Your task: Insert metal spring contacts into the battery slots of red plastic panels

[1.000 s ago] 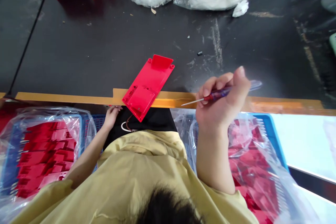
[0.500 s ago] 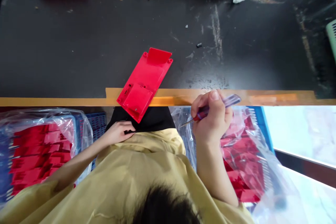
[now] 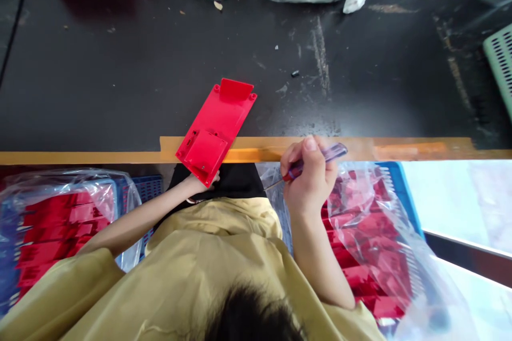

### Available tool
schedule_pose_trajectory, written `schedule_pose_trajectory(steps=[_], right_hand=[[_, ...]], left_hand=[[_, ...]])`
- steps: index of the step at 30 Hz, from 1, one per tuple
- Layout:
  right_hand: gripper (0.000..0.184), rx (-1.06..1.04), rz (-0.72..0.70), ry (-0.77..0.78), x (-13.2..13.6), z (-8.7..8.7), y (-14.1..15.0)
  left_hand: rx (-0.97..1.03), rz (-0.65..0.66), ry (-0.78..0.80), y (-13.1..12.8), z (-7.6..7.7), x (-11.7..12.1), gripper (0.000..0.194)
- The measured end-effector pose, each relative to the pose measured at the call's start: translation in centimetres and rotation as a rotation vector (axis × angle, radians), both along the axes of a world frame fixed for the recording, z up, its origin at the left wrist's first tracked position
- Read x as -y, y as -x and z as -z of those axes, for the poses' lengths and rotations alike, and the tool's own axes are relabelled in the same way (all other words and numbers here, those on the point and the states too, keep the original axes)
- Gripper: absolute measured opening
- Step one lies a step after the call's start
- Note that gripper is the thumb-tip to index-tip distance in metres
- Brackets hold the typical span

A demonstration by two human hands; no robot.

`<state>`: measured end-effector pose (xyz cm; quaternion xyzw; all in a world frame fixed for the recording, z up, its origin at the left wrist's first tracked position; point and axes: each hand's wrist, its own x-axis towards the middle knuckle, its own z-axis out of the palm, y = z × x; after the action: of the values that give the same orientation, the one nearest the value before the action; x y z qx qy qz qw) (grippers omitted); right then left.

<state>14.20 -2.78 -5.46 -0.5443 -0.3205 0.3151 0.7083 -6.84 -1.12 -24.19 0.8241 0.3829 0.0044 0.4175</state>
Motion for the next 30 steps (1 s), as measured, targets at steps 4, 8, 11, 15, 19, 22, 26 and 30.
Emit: schedule_pose_trajectory(steps=[4,8,11,15,19,22,26,30], right_hand=[[0.035,-0.028,0.015,0.007,0.4,0.0,-0.2],[0.036,0.083,-0.036,0.033,1.6,-0.3,-0.4],[0.022,0.383,-0.268,0.021,2.5,-0.3,-0.4],[0.03,0.929,-0.624,-0.187,2.7,0.3,0.5],[0.034,1.164,-0.562,-0.241,1.9,1.1,2.6],[0.012,1.127,-0.523,-0.248,1.6,0.9,3.9],[0.011,1.046,-0.441,-0.259,1.9,-0.1,4.4],[0.011,0.604,-0.166,-0.147,2.5,-1.5,4.2]], left_hand=[[0.057,-0.081,0.105,0.9,-1.5,-0.8,0.024],[0.15,-0.26,0.155,3.4,-6.2,0.6,0.019],[0.254,-0.357,0.238,5.3,-10.4,3.0,0.026],[0.496,-0.673,0.318,6.1,-13.9,5.4,0.027],[0.657,-0.915,0.309,5.3,-14.4,5.6,0.02],[0.701,-0.985,0.249,4.3,-14.6,5.2,0.018],[0.797,-0.98,0.134,3.2,-15.8,4.8,0.015],[0.961,-0.937,-0.06,1.9,-18.5,3.6,0.008]])
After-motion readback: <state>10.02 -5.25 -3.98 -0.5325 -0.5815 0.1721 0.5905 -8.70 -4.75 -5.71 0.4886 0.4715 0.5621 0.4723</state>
